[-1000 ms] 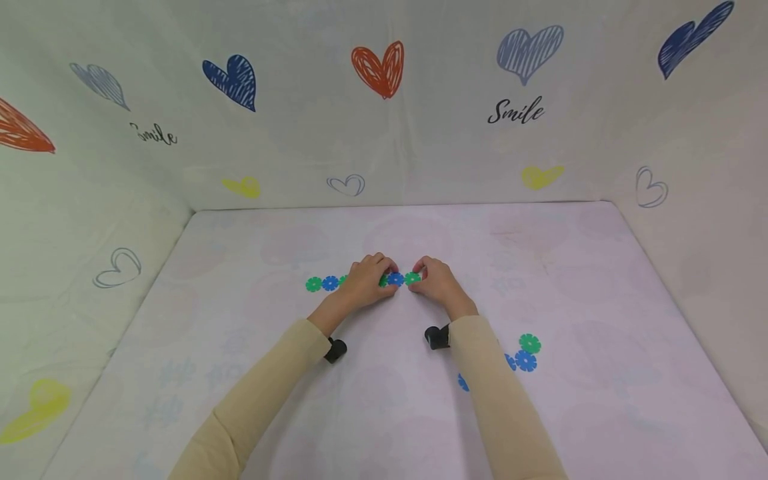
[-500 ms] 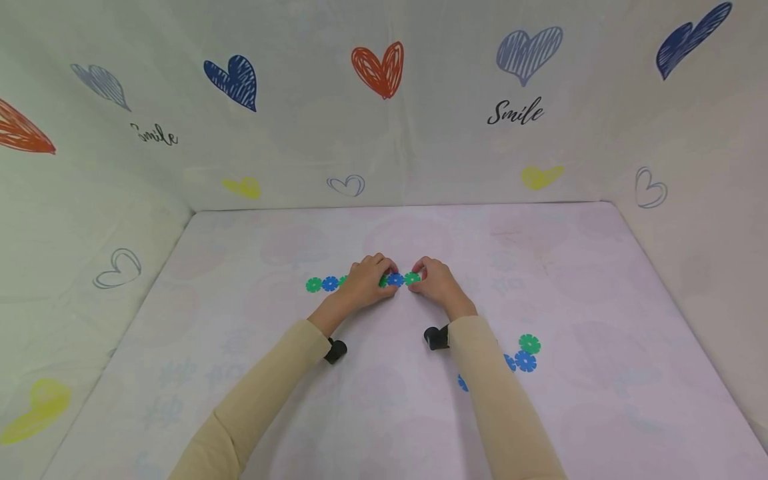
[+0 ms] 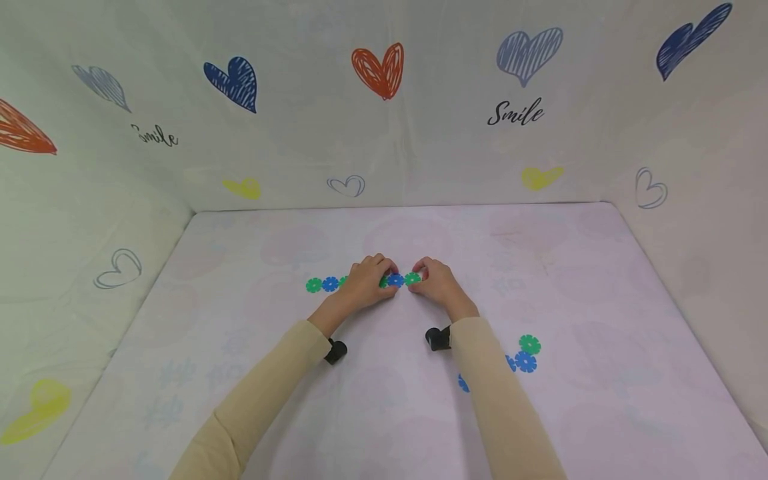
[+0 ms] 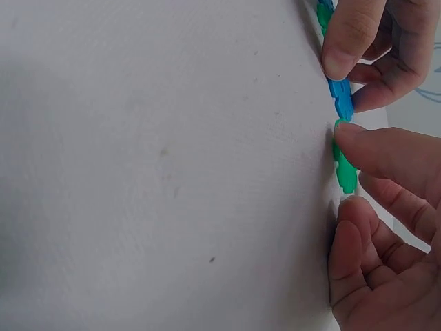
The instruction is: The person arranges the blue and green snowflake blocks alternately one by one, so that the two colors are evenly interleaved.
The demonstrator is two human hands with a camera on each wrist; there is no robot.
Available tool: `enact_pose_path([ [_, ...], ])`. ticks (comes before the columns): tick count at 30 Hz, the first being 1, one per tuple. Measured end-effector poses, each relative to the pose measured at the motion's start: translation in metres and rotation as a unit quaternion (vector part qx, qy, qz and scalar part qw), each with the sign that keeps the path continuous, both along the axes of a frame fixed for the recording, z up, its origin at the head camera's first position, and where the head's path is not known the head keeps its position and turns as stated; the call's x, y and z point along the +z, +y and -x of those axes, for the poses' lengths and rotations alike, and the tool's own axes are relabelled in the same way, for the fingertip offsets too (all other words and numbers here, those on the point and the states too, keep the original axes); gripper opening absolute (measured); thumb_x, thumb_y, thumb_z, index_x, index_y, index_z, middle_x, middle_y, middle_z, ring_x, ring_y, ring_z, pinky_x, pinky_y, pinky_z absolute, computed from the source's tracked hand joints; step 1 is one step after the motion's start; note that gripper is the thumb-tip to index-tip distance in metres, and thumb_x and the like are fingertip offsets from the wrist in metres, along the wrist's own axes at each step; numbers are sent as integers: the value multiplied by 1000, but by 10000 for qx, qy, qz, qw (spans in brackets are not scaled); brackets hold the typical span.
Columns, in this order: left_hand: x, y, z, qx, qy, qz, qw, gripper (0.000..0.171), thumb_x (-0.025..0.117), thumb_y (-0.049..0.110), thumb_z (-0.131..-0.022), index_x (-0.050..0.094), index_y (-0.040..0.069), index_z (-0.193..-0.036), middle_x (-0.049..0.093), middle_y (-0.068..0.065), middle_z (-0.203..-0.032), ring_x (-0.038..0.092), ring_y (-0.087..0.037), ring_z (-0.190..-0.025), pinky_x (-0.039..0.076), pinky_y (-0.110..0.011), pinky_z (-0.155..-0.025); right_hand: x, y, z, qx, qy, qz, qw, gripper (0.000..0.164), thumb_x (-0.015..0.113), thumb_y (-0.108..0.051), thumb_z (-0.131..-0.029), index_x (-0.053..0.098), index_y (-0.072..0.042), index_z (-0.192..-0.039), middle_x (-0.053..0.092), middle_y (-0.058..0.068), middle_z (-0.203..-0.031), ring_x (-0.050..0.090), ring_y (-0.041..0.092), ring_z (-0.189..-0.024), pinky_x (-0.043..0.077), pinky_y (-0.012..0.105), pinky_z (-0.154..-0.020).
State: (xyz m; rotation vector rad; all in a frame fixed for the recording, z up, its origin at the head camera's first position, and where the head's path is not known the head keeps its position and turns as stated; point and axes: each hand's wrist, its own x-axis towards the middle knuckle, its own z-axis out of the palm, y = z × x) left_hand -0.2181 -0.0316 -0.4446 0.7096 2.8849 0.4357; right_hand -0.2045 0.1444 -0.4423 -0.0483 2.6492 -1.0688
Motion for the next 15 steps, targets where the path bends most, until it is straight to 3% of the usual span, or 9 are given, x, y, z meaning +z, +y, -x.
enact_pose_path([
  [9, 1, 0, 0, -24, -33, 16, 10000, 34, 63, 34, -87, 56, 16, -114, 54, -1, -110, 48, -19, -106, 39, -42, -90, 2, 9, -11, -133, 164, 531, 9984, 37, 66, -16, -84, 54, 0, -116, 55, 10, -91, 50, 20, -81, 41, 27, -72],
  [15, 1, 0, 0, 19, -60, 60, 10000, 33, 62, 35, -87, 56, 16, -115, 54, -1, -111, 47, -19, -106, 39, -41, -91, 5, 15, -20, -219, 248, 740, 9967, 38, 64, -18, -87, 54, 1, -118, 60, 17, -105, 58, 26, -95, 47, 36, -83],
])
